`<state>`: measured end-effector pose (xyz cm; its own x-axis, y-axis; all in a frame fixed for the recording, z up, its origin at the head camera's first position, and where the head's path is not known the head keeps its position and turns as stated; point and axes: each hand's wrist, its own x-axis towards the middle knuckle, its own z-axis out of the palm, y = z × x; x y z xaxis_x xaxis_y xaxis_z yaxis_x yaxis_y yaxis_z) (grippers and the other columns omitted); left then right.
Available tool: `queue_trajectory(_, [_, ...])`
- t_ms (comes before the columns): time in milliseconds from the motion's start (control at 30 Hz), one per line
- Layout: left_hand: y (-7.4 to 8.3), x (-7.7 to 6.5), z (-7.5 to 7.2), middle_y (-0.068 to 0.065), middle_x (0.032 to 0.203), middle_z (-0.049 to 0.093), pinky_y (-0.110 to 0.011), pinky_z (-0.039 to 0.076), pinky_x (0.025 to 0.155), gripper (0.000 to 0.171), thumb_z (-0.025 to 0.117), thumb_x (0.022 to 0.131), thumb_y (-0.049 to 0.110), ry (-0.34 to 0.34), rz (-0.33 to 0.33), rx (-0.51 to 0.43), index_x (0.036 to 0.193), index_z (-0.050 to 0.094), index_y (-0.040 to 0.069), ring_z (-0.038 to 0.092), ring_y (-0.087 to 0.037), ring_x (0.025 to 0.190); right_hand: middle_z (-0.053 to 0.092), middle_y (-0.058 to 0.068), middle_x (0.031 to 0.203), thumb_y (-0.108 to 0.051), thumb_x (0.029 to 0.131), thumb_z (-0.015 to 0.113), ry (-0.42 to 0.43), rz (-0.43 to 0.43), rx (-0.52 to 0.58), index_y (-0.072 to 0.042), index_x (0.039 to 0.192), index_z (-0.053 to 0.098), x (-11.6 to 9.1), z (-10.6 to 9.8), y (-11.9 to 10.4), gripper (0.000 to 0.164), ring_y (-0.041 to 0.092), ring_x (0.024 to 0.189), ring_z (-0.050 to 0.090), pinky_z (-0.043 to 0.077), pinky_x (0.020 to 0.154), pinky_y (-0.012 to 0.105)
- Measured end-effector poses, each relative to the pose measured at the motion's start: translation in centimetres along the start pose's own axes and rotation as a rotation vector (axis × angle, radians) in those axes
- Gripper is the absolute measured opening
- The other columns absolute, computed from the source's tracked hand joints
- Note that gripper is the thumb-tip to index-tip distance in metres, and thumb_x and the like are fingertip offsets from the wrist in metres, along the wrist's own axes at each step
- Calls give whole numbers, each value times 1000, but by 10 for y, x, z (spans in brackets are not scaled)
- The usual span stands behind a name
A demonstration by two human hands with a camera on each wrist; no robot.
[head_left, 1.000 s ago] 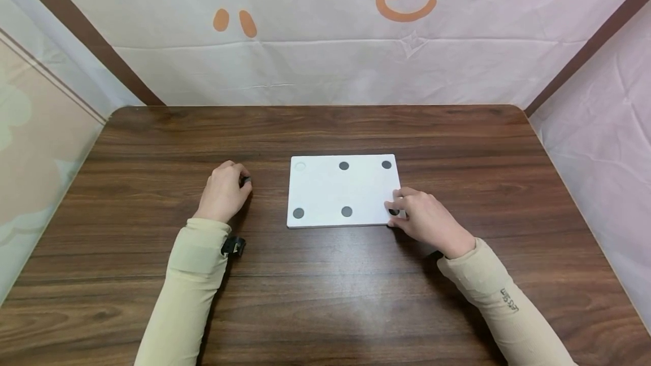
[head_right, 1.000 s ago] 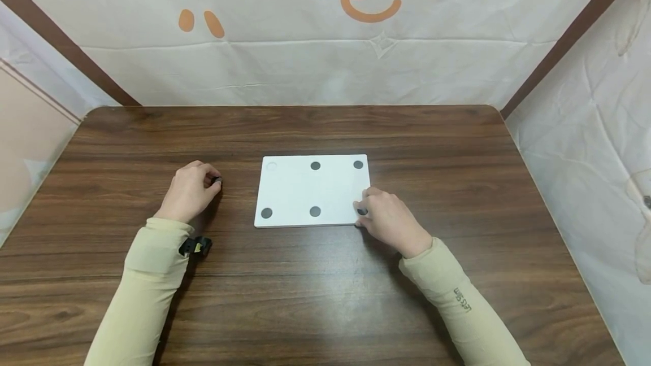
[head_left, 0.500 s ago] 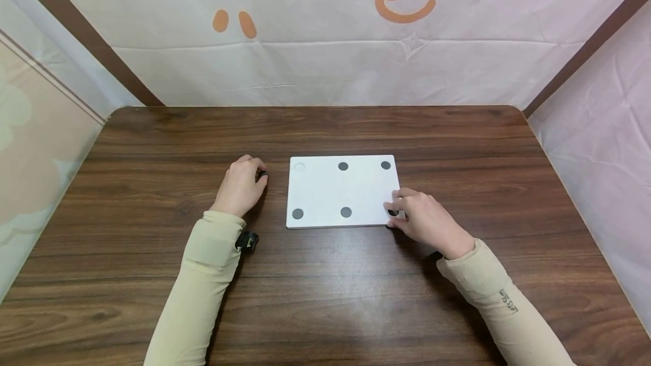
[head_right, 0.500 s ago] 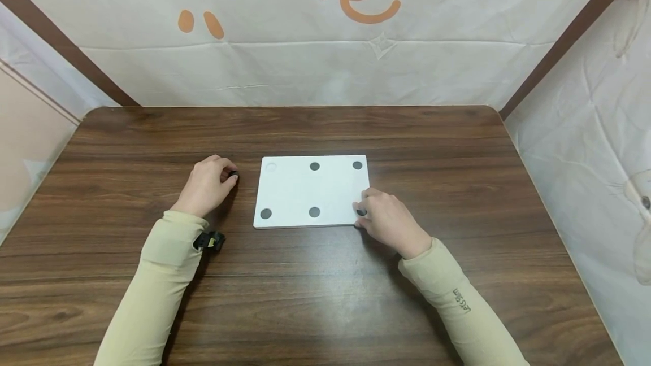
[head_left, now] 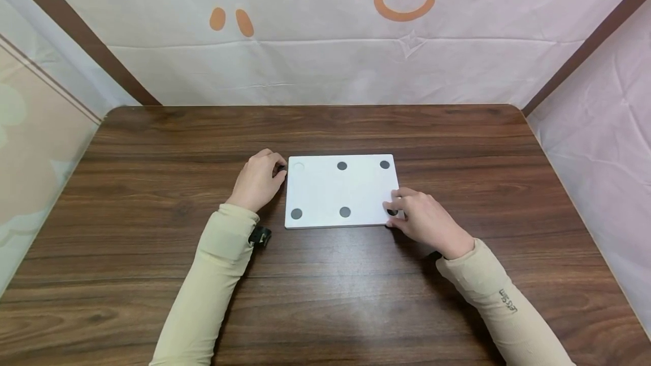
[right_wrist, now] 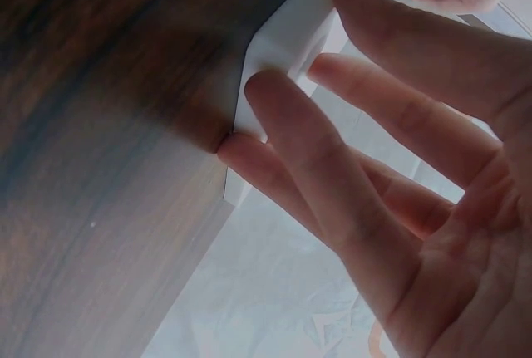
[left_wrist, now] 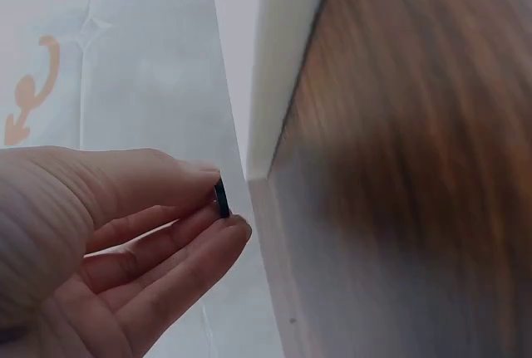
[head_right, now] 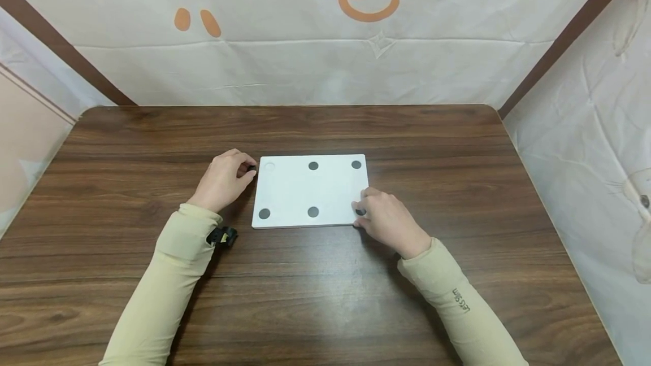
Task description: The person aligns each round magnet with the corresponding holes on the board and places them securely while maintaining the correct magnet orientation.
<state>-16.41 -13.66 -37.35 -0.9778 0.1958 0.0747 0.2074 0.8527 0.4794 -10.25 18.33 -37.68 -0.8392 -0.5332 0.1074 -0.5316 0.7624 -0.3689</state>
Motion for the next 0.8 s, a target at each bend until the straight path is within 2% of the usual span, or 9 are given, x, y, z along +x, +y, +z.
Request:
queue_trajectory(267, [9,5,4,-18,107,64,-44,53,76,21,61,92,7,-32,-1,15,109,68,-2,64,-32,92,67,17,103,-7,75,81,2,-5,-14,0,102,74,-1,-1,-2,29,9,59,54,52,60,30])
queue_trajectory(800, [16,11,10,-14,100,63,-41,52,72,18,60,92,9,-49,27,33,106,69,1,61,-27,84,66,17,104,-7,75,80,-1,-4,0,1,102,74,-5,-2,-4,29,7,59,56,52,59,28])
